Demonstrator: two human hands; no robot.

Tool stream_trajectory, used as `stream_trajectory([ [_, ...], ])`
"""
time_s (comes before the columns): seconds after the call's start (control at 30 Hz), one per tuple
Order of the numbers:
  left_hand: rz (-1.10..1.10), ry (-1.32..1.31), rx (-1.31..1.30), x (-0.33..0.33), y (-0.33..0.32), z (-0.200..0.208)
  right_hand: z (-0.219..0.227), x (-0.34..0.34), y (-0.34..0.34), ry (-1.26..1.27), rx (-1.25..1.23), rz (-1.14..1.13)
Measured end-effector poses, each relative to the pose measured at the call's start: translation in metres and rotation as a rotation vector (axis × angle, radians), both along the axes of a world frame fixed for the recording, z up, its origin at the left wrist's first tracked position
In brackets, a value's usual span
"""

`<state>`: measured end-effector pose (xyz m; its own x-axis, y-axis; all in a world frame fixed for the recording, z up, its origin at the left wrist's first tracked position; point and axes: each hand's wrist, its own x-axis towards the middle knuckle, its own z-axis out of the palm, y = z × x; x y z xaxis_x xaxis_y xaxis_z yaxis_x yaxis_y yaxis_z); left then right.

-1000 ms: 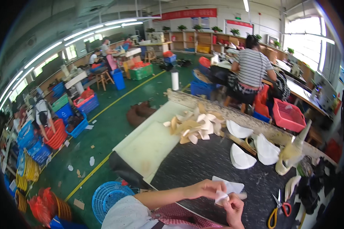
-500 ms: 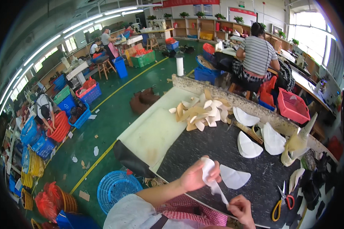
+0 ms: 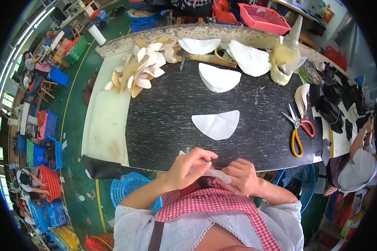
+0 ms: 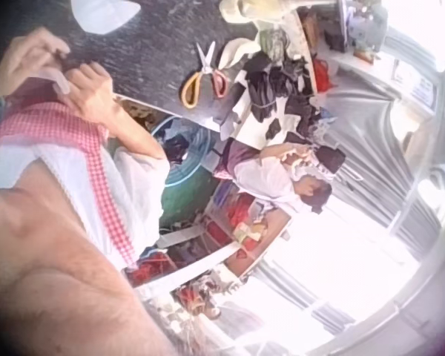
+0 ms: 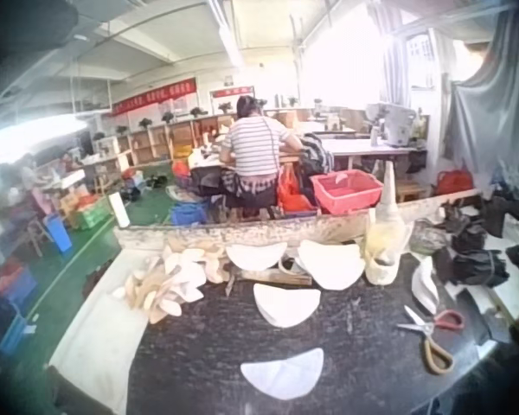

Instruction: Manually applying adhesive to small white shoe components using a wooden applicator stick.

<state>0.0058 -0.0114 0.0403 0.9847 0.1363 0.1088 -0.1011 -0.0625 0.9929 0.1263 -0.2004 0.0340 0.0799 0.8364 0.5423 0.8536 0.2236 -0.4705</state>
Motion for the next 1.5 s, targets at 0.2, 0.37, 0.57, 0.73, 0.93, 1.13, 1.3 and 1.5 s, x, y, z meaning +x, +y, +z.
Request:
stream_trajectory([
  [0.2,0.002,0.011,0.399,0.013,0.028,0.000,0.018,0.041,-0.004,0.368,-0.030,-0.088],
  [0.37,0.104,0.070,0.068,0.063,0.033,-0.017,-0.001,0.099,0.026,0.464,-0.216,-0.315],
  [0.57,0.013,0.309,-0.094,0.078,0.035,-0.027,-0.016,0.130,0.031,0.343,-0.313,-0.230],
  [0.73,0.010,0.149,0.275,0.083,0.038,-0.032,-0.018,0.135,0.038,0.311,-0.341,-0.199],
  [0.93,0.004,0.148,0.470,0.091,0.037,-0.035,-0.029,0.138,0.042,0.217,-0.342,-0.207],
  [1.13,-0.012,0.113,0.559,0.086,0.037,-0.034,-0.012,0.151,0.028,-0.394,-0.331,-0.474],
  [1.3,-0.050,0.015,0.868,0.087,0.035,-0.027,-0.025,0.057,0.014,-0.134,-0.463,-0.043],
  [1.5,0.292,-0.393,1.352,0.096,0.094,-0.024,-0.022,0.054,0.006,-0.196,-0.533,-0.070],
])
